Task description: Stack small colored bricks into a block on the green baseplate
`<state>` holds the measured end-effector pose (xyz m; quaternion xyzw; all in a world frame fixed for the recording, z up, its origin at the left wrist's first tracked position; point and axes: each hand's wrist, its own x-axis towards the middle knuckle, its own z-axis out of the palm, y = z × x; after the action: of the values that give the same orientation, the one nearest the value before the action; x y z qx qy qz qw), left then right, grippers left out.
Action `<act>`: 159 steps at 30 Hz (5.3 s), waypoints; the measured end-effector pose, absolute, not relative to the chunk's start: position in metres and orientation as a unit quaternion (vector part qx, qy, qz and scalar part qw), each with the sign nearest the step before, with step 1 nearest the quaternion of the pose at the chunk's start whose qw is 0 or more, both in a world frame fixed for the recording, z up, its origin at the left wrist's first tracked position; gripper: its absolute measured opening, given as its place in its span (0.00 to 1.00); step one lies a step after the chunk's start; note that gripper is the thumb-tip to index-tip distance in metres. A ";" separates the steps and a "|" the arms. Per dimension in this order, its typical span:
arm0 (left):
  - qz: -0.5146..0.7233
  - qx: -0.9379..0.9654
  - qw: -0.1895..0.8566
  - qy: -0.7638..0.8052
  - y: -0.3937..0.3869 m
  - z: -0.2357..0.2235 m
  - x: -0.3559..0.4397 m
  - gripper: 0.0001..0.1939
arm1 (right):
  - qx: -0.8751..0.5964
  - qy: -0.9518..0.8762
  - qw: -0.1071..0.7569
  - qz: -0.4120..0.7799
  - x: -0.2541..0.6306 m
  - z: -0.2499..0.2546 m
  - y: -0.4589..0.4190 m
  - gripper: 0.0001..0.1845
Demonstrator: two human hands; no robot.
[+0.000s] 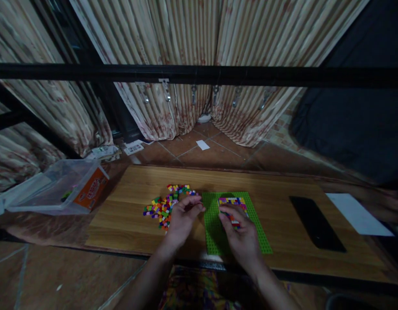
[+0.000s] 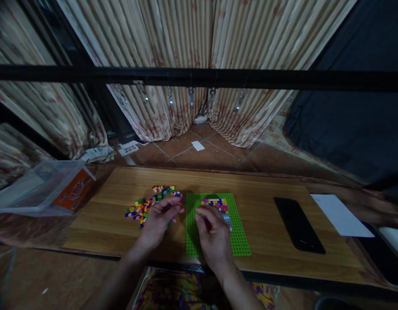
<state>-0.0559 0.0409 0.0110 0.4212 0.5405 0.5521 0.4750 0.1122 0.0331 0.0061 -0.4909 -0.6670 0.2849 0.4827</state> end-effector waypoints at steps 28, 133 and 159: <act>0.419 0.451 0.534 0.580 0.024 -0.026 -0.004 0.21 | -0.520 -0.721 0.426 0.168 0.154 -0.023 0.063 0.09; 0.476 0.508 0.386 0.606 0.061 -0.029 0.008 0.07 | -0.597 -0.687 0.386 0.149 0.138 -0.012 0.076 0.12; 0.450 0.580 0.264 0.626 0.002 -0.013 -0.018 0.10 | -0.517 -0.766 0.367 0.106 0.114 -0.009 0.049 0.12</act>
<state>-0.0177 0.0021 -0.0129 0.5796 0.6256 0.4503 0.2644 0.1138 0.0494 -0.0092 -0.5174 -0.7658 0.1057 0.3670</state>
